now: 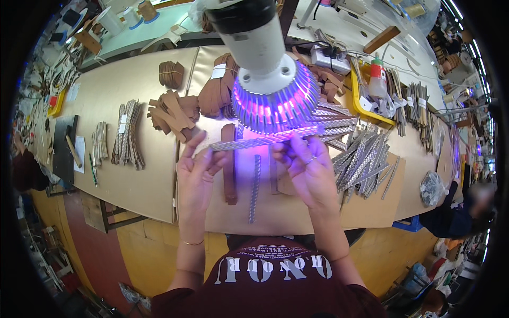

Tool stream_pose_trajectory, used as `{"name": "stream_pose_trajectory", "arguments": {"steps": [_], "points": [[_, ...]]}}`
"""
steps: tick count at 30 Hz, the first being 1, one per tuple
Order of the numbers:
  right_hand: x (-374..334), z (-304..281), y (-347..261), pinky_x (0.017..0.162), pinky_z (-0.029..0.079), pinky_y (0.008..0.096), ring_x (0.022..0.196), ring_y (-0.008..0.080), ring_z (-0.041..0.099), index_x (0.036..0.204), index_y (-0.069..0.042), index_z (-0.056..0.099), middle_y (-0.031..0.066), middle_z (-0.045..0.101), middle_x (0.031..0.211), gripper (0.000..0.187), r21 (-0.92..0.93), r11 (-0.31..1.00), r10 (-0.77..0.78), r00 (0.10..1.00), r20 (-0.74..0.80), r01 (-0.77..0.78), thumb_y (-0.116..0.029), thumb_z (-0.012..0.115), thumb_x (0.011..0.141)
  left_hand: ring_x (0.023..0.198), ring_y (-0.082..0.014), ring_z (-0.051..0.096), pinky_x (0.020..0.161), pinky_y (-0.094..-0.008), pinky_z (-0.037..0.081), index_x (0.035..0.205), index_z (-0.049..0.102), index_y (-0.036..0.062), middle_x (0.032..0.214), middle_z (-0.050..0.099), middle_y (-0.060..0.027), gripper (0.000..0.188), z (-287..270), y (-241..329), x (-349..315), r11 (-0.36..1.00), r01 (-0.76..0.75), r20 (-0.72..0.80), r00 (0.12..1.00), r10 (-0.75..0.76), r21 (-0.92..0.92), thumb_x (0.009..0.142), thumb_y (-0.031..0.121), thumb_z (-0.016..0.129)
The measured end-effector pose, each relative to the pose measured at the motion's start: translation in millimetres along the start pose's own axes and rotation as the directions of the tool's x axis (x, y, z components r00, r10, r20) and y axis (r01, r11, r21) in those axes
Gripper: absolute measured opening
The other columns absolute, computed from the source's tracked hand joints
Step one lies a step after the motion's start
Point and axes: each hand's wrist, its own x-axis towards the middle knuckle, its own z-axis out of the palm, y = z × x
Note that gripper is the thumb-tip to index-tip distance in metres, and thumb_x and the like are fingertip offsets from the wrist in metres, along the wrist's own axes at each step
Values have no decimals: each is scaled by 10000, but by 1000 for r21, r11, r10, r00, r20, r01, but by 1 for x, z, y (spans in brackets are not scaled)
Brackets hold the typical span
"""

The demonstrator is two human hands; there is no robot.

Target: The person repeatedly picks up braided cords and brown leather pieces from a workbench, aligns them, and places them into a stack. The process is repeated multiple times with consistent hand motions.

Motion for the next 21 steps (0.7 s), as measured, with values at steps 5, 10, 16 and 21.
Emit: {"name": "stream_pose_trajectory", "arguments": {"steps": [5, 10, 16, 21], "points": [[-22, -23, -57, 781, 456, 313, 849, 143, 554, 1153, -22, 553, 51, 598, 926, 210, -189, 948, -235, 963, 133, 257, -170, 542, 1005, 931, -201, 696, 816, -345, 542, 1246, 599, 31, 1060, 718, -99, 387, 21, 2, -22, 826, -199, 675, 689, -265, 527, 875, 100, 681], [-49, -31, -101, 691, 452, 274, 769, 146, 562, 1057, 21, 655, 88, 611, 885, 149, -979, 65, -300, 940, 165, 192, -66, 587, 957, 1053, -239, 664, 906, -371, 509, 1185, 647, 44, 1140, 691, -117, 361, 41, -42, -49, 681, -346, 494, 869, -26, 645, 834, 98, 710], [-37, -2, -68, 596, 456, 292, 604, 173, 574, 1060, -24, 670, 87, 623, 753, 190, -978, -203, -65, 996, 66, 51, -69, 678, 876, 1236, -335, 548, 1013, -424, 453, 1223, 601, 28, 1340, 559, -176, 452, 43, -92, -61, 445, -609, 542, 791, 285, 656, 809, 151, 736], [-20, 6, -36, 543, 467, 312, 556, 189, 594, 974, -24, 548, 86, 640, 711, 238, -951, -288, -24, 991, 130, 118, -92, 709, 813, 1300, -329, 489, 1081, -437, 394, 1249, 568, -3, 1372, 517, -208, 457, 44, -115, -60, 468, -585, 506, 810, 296, 662, 870, 224, 682]]}}
